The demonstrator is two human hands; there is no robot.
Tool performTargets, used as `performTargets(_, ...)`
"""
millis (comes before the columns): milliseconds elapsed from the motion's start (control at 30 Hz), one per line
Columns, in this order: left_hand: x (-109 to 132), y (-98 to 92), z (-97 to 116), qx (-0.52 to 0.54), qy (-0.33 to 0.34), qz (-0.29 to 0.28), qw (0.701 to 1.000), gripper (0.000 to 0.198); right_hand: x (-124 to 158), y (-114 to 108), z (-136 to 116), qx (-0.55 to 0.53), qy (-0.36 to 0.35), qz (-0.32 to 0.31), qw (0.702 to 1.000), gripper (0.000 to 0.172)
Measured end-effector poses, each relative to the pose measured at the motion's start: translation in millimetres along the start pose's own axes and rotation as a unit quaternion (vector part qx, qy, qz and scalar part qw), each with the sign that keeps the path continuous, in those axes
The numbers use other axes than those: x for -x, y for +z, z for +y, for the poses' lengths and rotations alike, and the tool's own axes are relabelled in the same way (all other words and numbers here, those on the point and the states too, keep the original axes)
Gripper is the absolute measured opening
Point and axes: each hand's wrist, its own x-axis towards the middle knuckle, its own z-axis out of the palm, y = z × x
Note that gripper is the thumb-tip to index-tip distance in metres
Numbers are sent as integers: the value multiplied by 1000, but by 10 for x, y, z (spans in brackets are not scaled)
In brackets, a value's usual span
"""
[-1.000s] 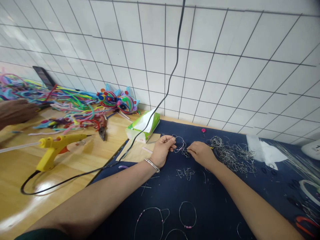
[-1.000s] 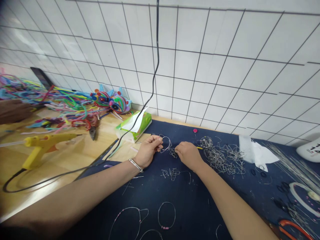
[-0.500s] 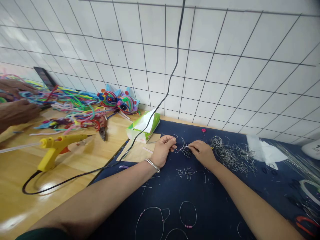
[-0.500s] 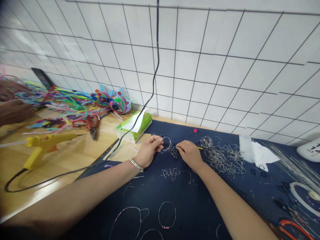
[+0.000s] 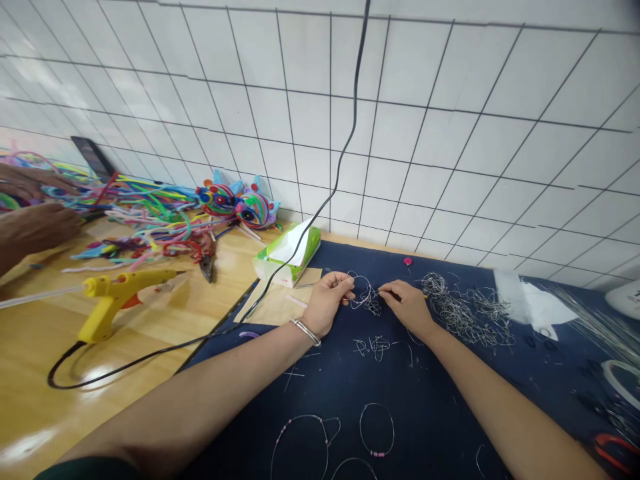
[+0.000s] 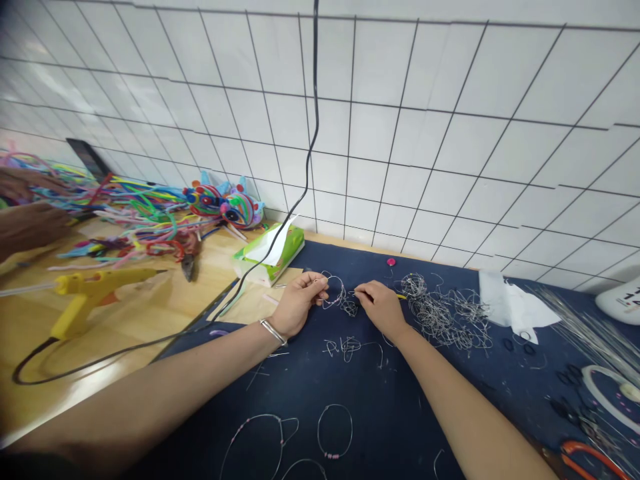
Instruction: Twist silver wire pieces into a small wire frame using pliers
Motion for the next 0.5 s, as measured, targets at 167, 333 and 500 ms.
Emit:
performTargets(167,10,4,-5,-9,6,-6,1000,24,-3,2,13,6,3,-9,1000,19)
performTargets(333,23,12,14,-7,4,-4,1000,24,2,2,13,13,-1,-13,1000,19)
performTargets(500,34,17,27,-5,-1,-6,1000,24,5,12,30,20,-2,-12,1000,20)
